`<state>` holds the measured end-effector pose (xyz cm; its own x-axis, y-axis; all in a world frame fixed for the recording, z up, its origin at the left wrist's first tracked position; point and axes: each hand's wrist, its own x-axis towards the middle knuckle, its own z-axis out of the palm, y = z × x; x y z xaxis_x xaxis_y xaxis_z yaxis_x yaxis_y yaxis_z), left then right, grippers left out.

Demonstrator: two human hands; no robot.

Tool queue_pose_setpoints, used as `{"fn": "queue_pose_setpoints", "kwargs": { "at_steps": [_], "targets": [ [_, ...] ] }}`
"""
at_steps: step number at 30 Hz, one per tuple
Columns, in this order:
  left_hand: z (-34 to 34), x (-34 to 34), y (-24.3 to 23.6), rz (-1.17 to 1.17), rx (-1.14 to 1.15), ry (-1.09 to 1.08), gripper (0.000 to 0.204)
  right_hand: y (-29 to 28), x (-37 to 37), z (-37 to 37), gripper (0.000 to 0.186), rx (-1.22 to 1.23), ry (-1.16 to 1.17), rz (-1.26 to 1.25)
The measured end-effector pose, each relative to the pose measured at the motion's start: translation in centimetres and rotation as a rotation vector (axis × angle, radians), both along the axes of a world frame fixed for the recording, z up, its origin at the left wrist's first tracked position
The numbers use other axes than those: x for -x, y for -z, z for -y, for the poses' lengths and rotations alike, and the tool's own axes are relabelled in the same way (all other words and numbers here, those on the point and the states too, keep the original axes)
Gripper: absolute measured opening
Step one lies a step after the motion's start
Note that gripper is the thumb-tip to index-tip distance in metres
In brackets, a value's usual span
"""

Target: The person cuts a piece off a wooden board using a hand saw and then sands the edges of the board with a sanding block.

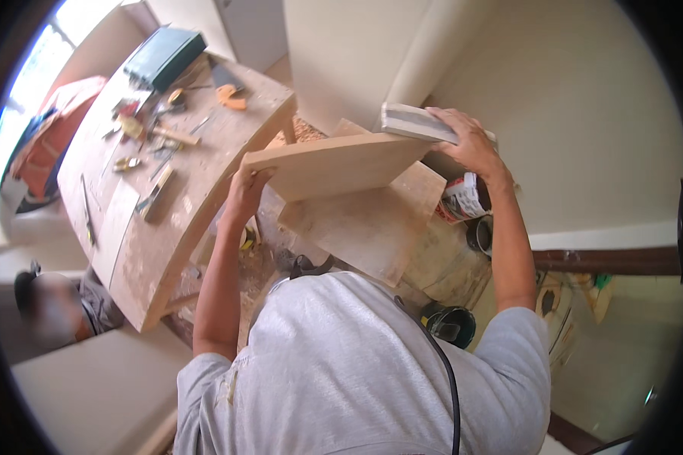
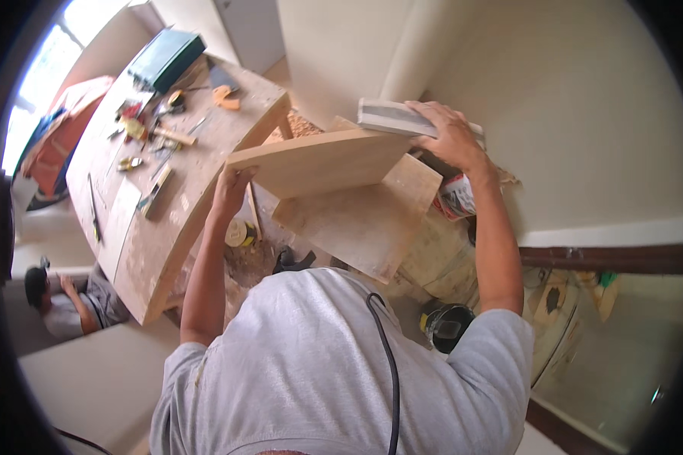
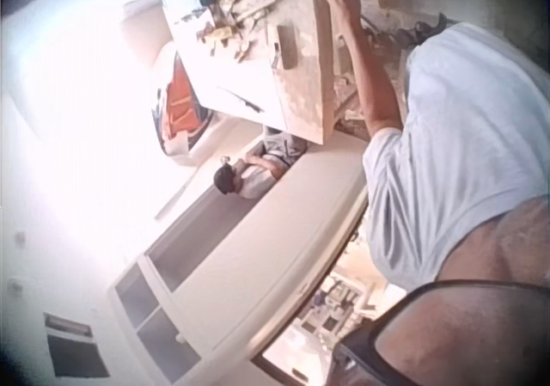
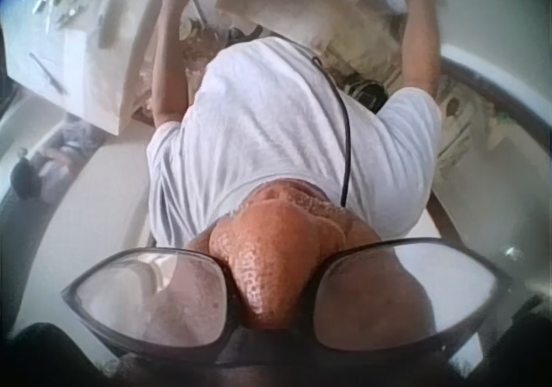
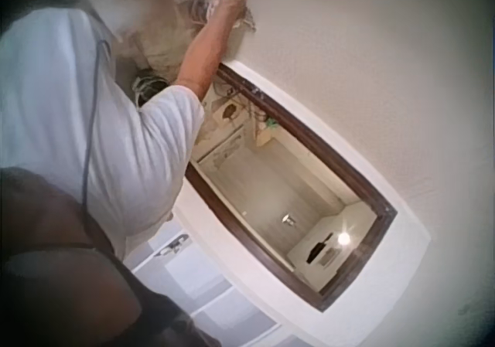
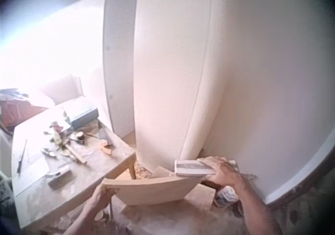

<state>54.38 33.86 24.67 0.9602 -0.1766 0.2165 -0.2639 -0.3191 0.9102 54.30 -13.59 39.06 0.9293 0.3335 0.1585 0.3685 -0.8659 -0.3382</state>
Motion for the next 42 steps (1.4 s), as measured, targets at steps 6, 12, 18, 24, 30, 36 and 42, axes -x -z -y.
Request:
{"fn": "queue_pose_setpoints", "kwargs": {
  "at_steps": [6,12,18,24,30,36,42],
  "targets": [
    [0.0,-0.5,-0.4,-0.035,0.119,0.027,0.024,0.2,-1.6,-11.0,0.071,0.045,-0.114,0.026],
    [-1.0,-1.0,2.1,0.147,-0.087,0.083,0.042,2.1,-2.2,-30.0,0.066,0.026,-0.298,0.068],
    [-1.2,-1.3,1.9,0.167,-0.077,0.05,0.038,2.0,-2.0,-32.7,0.067,0.028,-0.322,0.068],
    [-0.2,-0.9,-1.6,-0.016,0.018,0.061,0.031,0.3,-2.4,-13.5,0.067,0.081,-0.113,-0.011],
    [0.3,-0.6,-1.9,-0.013,0.037,0.042,0.03,-0.3,-1.3,-1.4,0.074,-0.083,0.127,-0.079],
    [-0.2,-1.2,0.7,-0.016,0.036,0.045,0.032,1.2,-2.5,-14.7,0.07,0.012,-0.196,0.096],
    [-1.8,-2.3,4.7,0.083,0.01,0.096,0.028,2.4,-2.0,-31.6,0.062,0.061,-0.256,0.073]
  ]
}}
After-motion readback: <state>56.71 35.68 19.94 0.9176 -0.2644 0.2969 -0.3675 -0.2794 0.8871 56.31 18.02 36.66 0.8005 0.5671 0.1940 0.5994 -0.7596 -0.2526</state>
